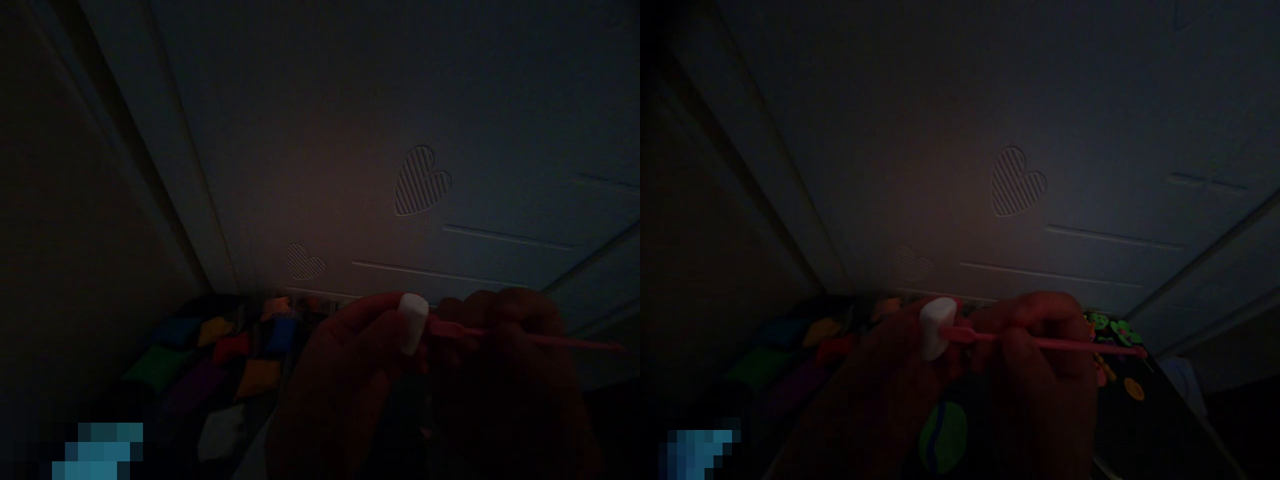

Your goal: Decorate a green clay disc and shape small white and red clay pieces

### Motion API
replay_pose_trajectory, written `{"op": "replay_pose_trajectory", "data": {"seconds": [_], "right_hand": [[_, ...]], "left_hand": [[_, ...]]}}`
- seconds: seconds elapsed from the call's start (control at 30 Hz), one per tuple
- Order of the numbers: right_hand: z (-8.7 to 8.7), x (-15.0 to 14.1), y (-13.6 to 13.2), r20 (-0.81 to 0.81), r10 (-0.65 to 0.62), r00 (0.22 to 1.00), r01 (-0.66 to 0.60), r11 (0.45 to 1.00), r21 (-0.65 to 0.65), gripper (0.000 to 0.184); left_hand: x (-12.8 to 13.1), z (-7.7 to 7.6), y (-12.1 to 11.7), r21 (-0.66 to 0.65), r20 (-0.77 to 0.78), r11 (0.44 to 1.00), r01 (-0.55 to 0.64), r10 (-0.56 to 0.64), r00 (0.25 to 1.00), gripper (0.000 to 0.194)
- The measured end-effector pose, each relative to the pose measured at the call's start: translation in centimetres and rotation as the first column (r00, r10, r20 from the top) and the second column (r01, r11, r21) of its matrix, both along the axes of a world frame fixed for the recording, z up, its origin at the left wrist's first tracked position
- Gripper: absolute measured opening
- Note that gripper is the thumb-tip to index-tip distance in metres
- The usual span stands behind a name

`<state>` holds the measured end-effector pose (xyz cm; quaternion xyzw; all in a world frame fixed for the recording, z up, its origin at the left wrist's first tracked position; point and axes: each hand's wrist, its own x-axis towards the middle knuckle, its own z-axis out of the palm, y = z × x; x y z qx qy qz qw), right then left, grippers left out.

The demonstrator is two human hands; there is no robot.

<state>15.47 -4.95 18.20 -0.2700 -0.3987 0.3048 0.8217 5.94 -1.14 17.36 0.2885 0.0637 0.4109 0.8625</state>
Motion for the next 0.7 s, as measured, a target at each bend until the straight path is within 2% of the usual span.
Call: {"op": "replay_pose_trajectory", "data": {"seconds": [0.13,0.33,0.6,0.7], "right_hand": [[0.2,-0.2,-0.1,0.000,-0.027,1.000,0.027,1.000,-0.009,0.008],[0.3,-0.3,-0.2,0.035,-0.077,0.996,0.078,0.996,-0.041,0.008],[0.2,-0.1,-0.1,0.000,-0.022,1.000,0.022,1.000,-0.013,0.007],[0.2,0.2,-0.2,0.104,-0.041,0.994,0.042,0.999,-0.013,0.007]], "left_hand": [[0.0,0.1,0.0,-0.015,-0.026,1.000,0.000,0.000,1.000,0.010],[-0.2,0.4,0.1,0.067,-0.004,0.998,0.019,-0.019,1.000,0.009],[-0.2,0.7,0.1,0.092,-0.011,0.994,0.050,-0.050,0.999,0.020],[-0.1,1.1,0.1,0.080,-0.056,0.996,0.024,-0.019,0.998,0.018]]}}
